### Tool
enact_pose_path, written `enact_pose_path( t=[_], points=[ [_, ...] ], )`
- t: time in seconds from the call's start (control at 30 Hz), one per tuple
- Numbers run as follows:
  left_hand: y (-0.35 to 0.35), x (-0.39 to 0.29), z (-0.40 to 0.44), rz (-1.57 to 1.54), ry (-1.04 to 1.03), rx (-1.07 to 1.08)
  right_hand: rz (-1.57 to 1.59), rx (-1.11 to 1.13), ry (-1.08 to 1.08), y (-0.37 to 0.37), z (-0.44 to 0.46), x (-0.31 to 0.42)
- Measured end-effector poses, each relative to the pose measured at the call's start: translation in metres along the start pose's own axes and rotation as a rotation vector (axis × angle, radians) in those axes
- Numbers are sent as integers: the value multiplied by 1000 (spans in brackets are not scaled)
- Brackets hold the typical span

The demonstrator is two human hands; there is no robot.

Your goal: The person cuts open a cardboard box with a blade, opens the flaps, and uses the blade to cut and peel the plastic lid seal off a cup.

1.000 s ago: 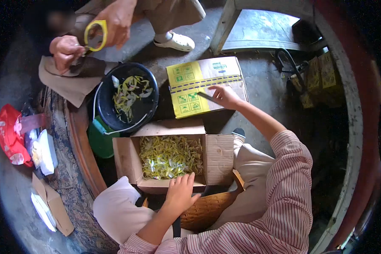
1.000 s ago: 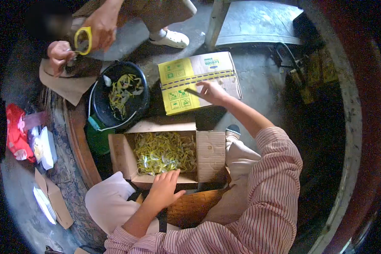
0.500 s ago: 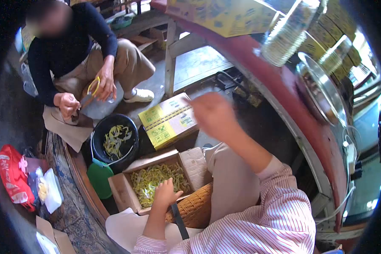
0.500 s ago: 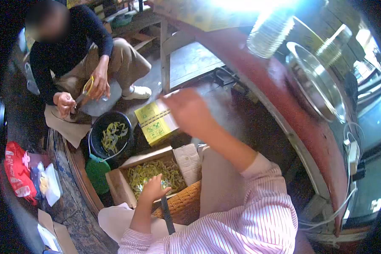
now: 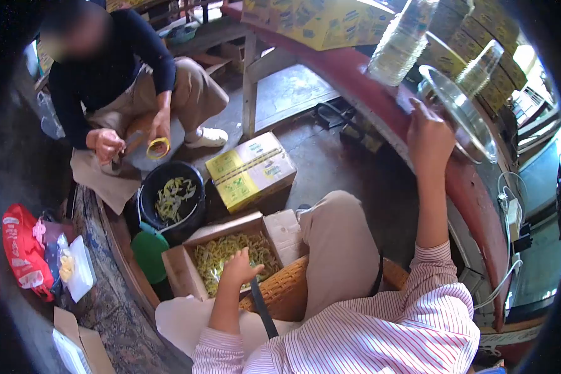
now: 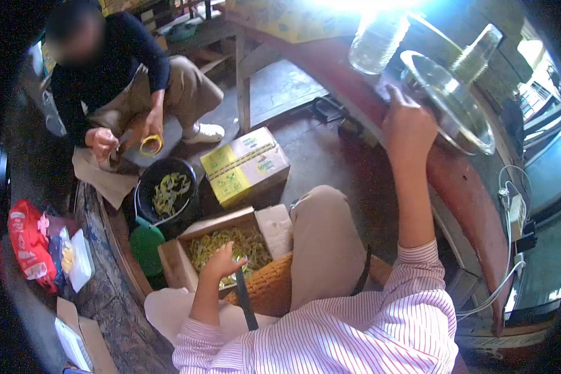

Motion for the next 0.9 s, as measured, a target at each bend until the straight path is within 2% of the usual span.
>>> enact_pose_path(
  t=[0.07, 0.13, 0.23, 0.33, 0.37, 0.43, 0.5, 0.53, 0.57, 0.6, 0.67, 0.77, 0.8, 0.87, 0.9],
  points=[
    [4, 2, -2, -13, 15, 9, -49, 9, 36, -7, -2, 0],
    [10, -1, -6, -28, 37, 41, -10, 195, -69, 5, -1, 12],
    [7, 2, -3, -28, 15, 7, 88, -261, 170, 26, -1, 47],
    [8, 0, 4, -32, 9, 4, 575, -120, 294, -5, -2, 106],
    [8, 0, 5, -31, 13, 12, 797, 49, 256, -31, -3, 130],
    [11, -4, 8, -9, 28, 78, 769, 250, 332, -114, -8, 179],
    [9, -4, 17, -12, 55, 140, 777, 576, 312, -233, -35, 217],
    [5, -2, 22, -24, 54, 136, 721, 954, 277, -273, -44, 228],
    [0, -1, 27, -37, 53, 134, 693, 1055, 326, -330, -68, 238],
    [-5, 0, 32, -50, 54, 137, 651, 1181, 287, -385, -92, 246],
    [-8, -1, 41, -54, 62, 163, 618, 1271, 354, -435, -122, 257],
    [-17, 3, 53, -48, 77, 229, 826, 1156, 245, -471, -140, 265],
    [-20, 5, 55, -70, 94, 261, 879, 1127, 122, -479, -141, 266],
    [-21, 9, 64, -116, 130, 304, 899, 960, -7, -494, -138, 274],
    [-21, 11, 69, -129, 147, 302, 864, 939, 2, -501, -138, 276]
  ],
)
Point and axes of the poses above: each hand's wrist, its own z-axis towards the middle knuckle, its own y-axis out of the back of the hand, x = y × z, the point moved 3 cm from there along z, towards the middle knuckle, and after that the axes turned 12 degrees about y, right-handed, at the moved point
